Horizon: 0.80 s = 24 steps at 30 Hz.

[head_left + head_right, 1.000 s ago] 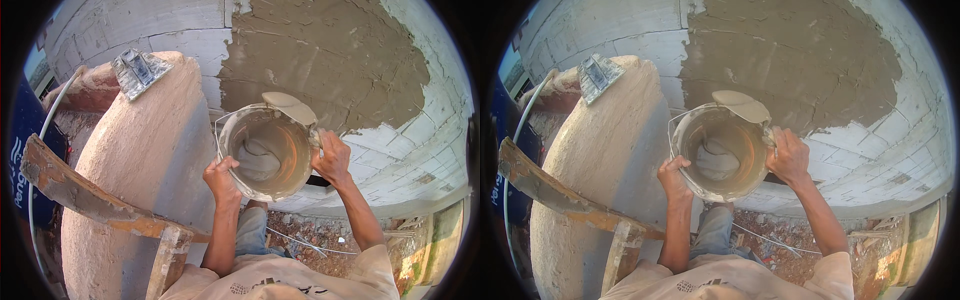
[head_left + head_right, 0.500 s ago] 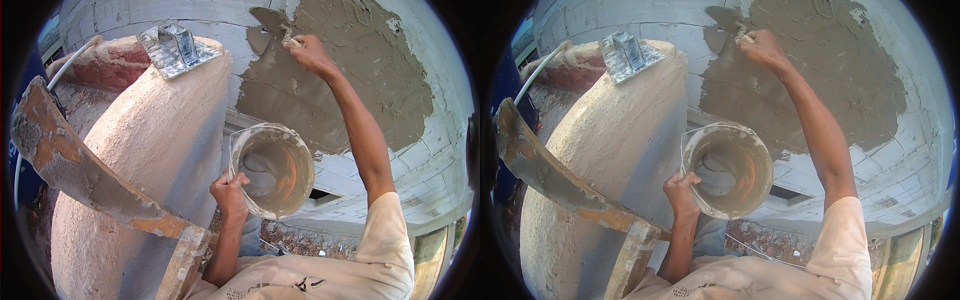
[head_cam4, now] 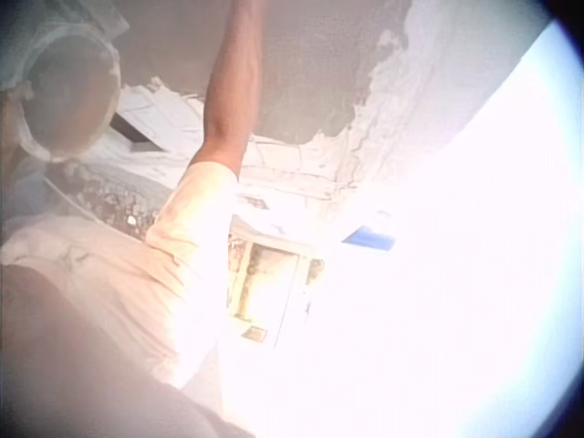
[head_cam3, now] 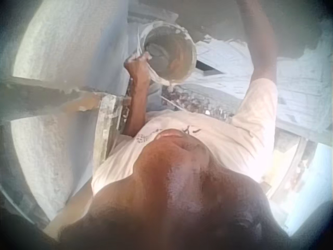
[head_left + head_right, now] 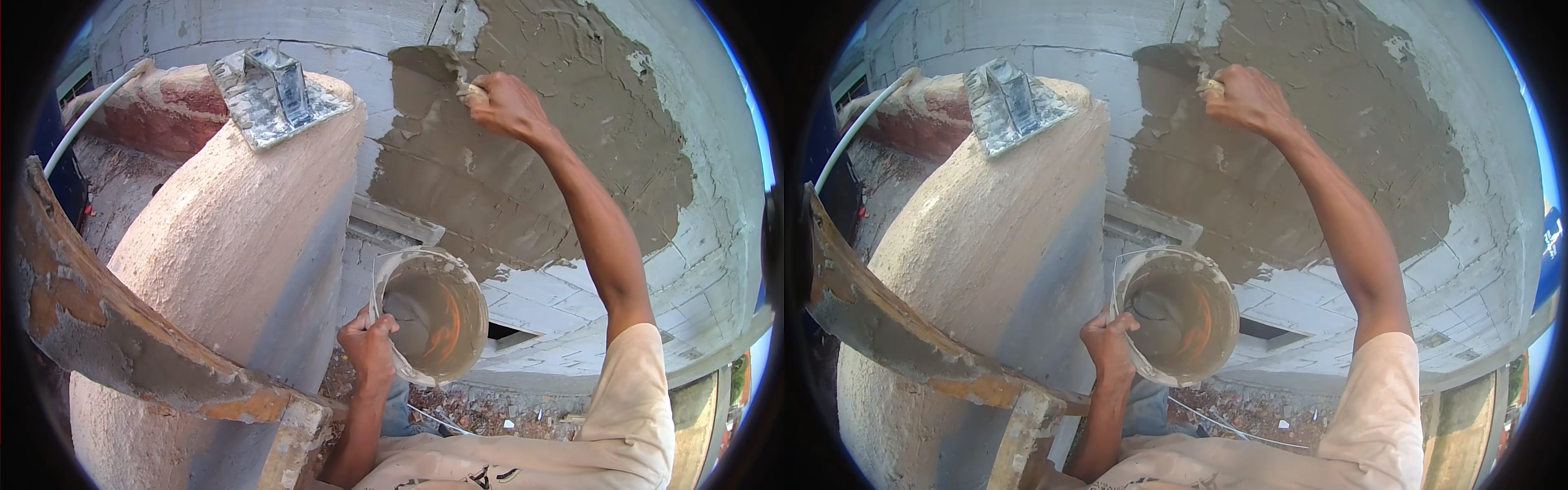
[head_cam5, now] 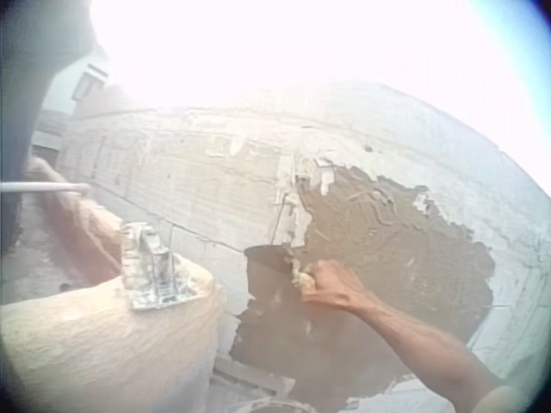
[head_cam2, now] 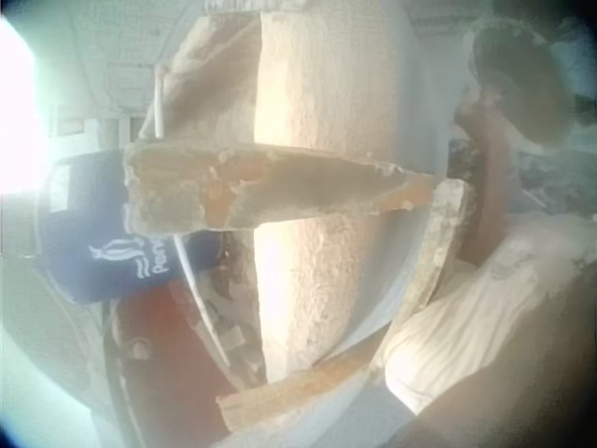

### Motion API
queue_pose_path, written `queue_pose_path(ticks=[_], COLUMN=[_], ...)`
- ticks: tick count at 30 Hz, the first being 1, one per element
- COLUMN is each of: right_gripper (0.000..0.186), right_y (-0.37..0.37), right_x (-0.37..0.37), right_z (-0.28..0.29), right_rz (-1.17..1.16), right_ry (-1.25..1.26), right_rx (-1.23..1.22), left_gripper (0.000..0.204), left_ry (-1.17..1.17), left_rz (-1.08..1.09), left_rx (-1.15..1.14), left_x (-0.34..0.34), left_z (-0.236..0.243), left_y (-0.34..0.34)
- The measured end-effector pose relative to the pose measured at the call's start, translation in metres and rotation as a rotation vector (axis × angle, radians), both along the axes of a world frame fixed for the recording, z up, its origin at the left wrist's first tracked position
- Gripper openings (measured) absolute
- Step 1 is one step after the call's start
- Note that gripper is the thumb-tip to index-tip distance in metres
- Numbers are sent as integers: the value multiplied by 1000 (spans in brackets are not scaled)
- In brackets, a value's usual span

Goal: Applying plaster or mortar to a block wall using a trowel and a bucket.

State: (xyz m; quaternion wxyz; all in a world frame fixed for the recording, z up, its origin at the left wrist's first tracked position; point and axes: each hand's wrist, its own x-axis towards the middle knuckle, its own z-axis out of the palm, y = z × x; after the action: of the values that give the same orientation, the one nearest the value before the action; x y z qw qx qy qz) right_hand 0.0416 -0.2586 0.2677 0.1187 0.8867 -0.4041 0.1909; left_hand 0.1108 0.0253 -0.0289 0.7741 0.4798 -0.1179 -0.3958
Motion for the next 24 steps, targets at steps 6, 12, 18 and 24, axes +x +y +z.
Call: queue_pose_path(ticks=[6, 12, 18, 24], right_gripper=[36, 41, 41, 37], right_y=[-18, -29, -43, -35], right_x=[-12, -35, -119, -212], right_z=[50, -6, -30, -68], right_rz=[107, 28, -21, -97], right_ry=[-258, -147, -492, -671], right_rx=[-27, 233, 308, 451], left_gripper=[29, 32, 33, 32], left_ry=[51, 44, 24, 31], left_rz=[14, -42, -14, 13], left_rx=[25, 77, 105, 75], left_x=[-4, -5, -6, -2], left_z=[0, -9, -12, -15], left_y=[3, 1, 4, 17])
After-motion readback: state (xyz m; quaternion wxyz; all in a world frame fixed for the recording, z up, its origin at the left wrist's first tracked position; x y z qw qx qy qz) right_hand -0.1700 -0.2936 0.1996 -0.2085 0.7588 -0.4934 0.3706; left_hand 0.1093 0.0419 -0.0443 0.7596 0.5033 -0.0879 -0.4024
